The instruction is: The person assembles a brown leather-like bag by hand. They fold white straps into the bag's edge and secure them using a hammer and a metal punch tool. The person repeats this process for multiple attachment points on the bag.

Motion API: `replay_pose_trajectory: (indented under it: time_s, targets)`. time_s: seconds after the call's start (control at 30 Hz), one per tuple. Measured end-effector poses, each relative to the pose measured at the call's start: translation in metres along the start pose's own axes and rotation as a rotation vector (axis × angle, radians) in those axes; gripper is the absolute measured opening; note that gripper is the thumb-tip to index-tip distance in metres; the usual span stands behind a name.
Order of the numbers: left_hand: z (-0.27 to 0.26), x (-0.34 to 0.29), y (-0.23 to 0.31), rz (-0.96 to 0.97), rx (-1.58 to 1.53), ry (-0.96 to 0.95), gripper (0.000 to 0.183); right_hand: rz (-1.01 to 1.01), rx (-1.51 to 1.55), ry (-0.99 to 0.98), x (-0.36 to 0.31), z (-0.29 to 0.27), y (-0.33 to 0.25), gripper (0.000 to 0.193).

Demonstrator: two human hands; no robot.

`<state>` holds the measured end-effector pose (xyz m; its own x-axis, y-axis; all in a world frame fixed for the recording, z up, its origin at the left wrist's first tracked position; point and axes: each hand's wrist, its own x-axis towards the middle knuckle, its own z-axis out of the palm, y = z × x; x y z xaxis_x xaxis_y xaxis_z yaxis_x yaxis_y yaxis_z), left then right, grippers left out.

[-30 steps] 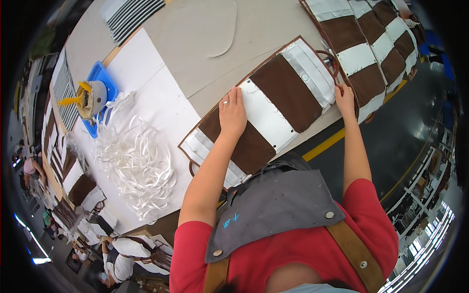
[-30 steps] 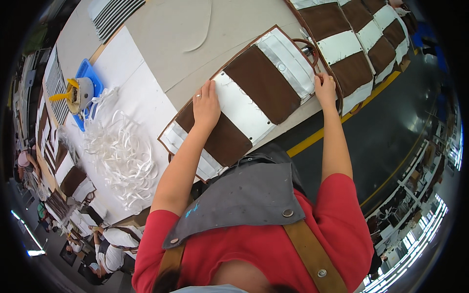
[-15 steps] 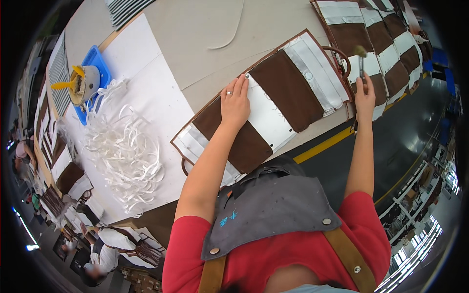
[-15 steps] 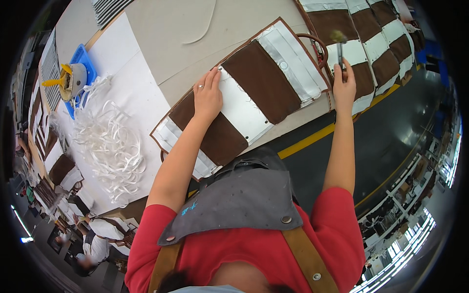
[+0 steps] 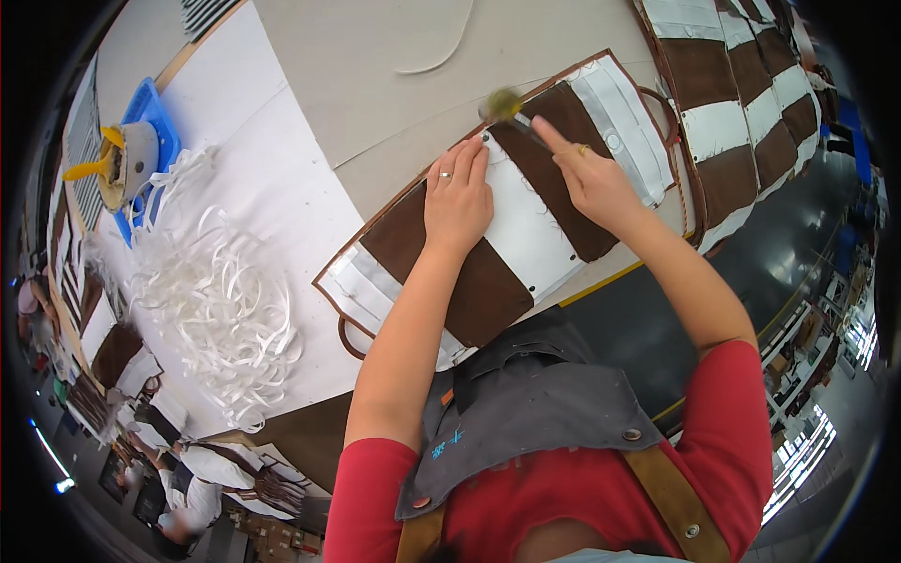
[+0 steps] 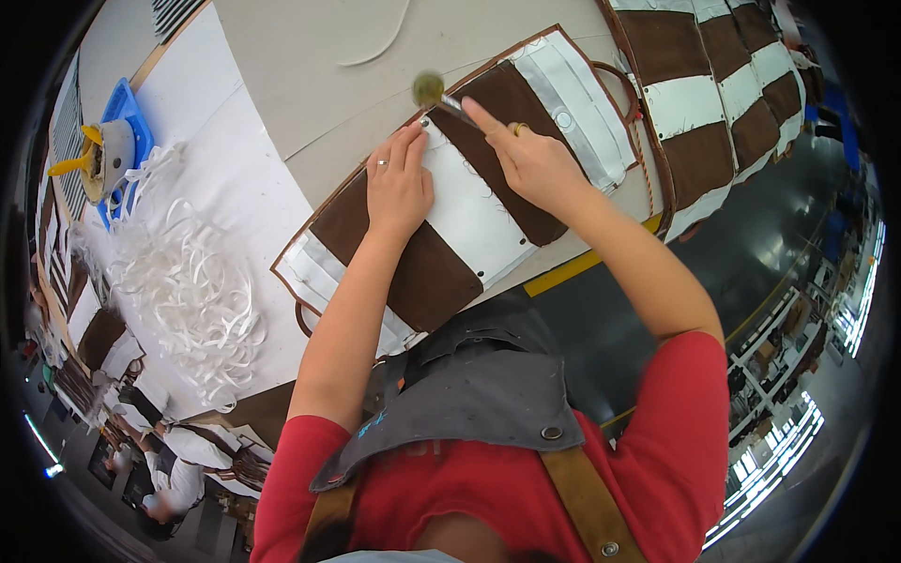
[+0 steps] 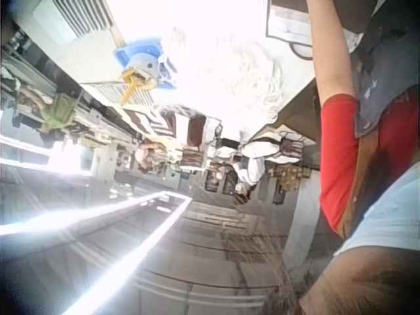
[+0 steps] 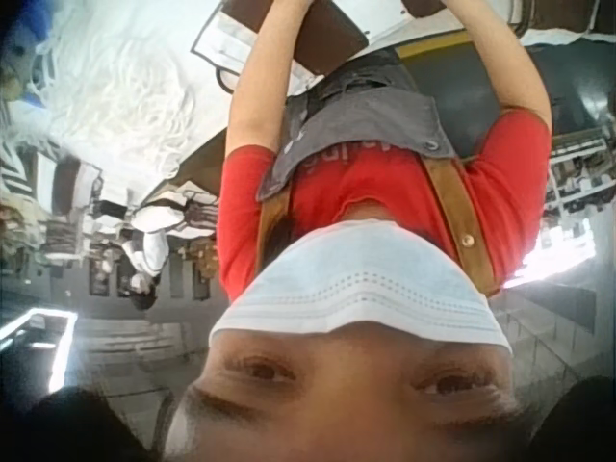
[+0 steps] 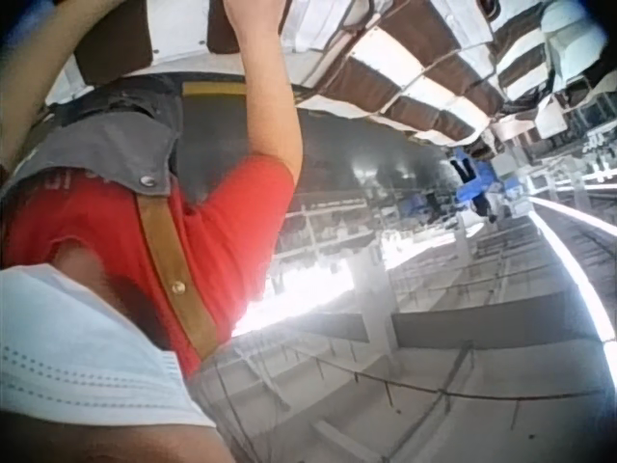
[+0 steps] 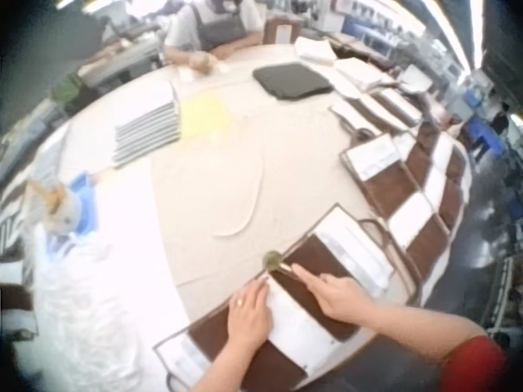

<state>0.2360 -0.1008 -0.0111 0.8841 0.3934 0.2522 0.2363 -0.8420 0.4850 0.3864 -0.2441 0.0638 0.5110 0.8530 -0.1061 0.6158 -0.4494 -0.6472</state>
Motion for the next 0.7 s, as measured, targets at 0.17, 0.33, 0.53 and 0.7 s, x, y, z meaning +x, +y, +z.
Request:
replay_pose_trajectory:
  time_s: [0.17, 0.33, 0.53, 0.7]
  targets:
    - [-0.001, -0.005, 0.000, -0.019, -0.027, 0.004, 0.041, -0.077, -0.033, 0.057, 0.011, -0.014, -0.004, 0.054]
    - [-0.001, -0.002, 0.002, -0.013, -0.058, 0.002, 0.040, -0.016, -0.315, -0.110, 0.001, 0.002, 0.016, 0.053]
    - [0.000, -0.002, 0.000, -0.002, -0.052, 0.034, 0.040, -0.263, -0.096, 0.176, 0.018, 0.000, 0.000, 0.059]
    - [0.002, -0.001, -0.003, 0.003, -0.041, 0.065, 0.039, -0.049, -0.327, -0.203, 0.021, -0.020, -0.023, 0.058]
